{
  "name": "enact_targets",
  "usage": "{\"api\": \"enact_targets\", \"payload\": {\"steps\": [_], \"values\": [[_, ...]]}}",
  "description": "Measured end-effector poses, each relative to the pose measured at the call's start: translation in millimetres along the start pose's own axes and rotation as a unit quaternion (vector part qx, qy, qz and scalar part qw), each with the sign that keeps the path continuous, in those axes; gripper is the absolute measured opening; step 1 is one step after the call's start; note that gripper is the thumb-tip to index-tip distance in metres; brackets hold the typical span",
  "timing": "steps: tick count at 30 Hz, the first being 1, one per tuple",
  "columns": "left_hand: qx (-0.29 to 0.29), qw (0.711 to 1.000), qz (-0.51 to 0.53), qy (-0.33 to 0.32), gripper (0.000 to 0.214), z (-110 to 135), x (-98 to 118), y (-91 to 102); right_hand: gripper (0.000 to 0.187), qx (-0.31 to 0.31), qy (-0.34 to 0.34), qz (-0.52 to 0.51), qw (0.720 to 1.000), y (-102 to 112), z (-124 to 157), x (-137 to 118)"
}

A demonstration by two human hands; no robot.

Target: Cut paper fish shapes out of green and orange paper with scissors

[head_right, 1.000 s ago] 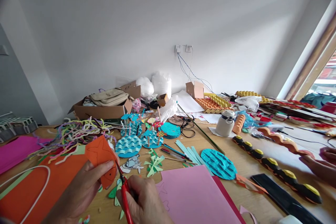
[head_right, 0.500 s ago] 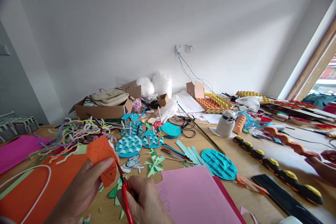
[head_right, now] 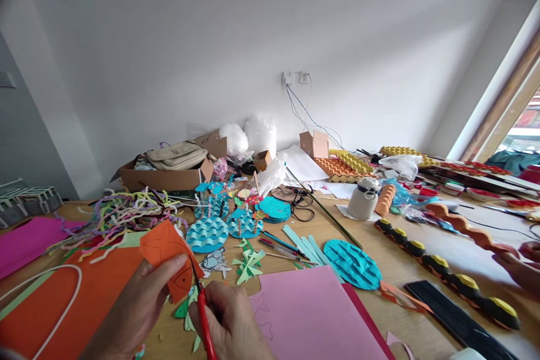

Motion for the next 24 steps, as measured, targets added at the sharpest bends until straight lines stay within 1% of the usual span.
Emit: {"api": "enact_targets", "payload": {"steps": [4,8,11,14,20,24], "values": [[0.003,1.000,0.002,0.013,0.009,0.8,0.4,-2.1,0.049,0.006,0.014,0.005,1.000,1.3,0.1,-1.7],[0.008,1.000,-0.008,0.009,0.010,-0.2,2.8,-2.8,0.052,0.018,0.023,0.010,1.000,2.3,0.2,-1.1],[0.014,1.000,-0.014,0.001,0.010,-0.5,3.7,-2.1,0.051,0.015,0.019,0.010,1.000,1.7,-0.1,-0.4],[0.022,1.000,-0.012,0.007,0.010,0.7,1.7,-0.8,0.047,0.014,0.015,0.011,1.000,2.4,-0.1,-1.5],[0.013,1.000,0.019,0.017,0.012,3.3,-3.0,-2.0,0.044,0.003,0.013,0.012,1.000,2.7,0.3,-1.6],[0.014,0.999,0.037,0.025,0.012,2.5,-4.7,-1.9,0.044,0.009,0.019,0.021,1.000,3.8,0.2,-2.5]]}}
Point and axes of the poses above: each hand's wrist, its own z-axis away from the middle knuckle, its own y-axis out of the back of the hand, x = y × z, the point moved 6 cm from there along -z, towards the middle knuckle, and after that the axes turned 1 degree about -y, right-handed, at the moved point
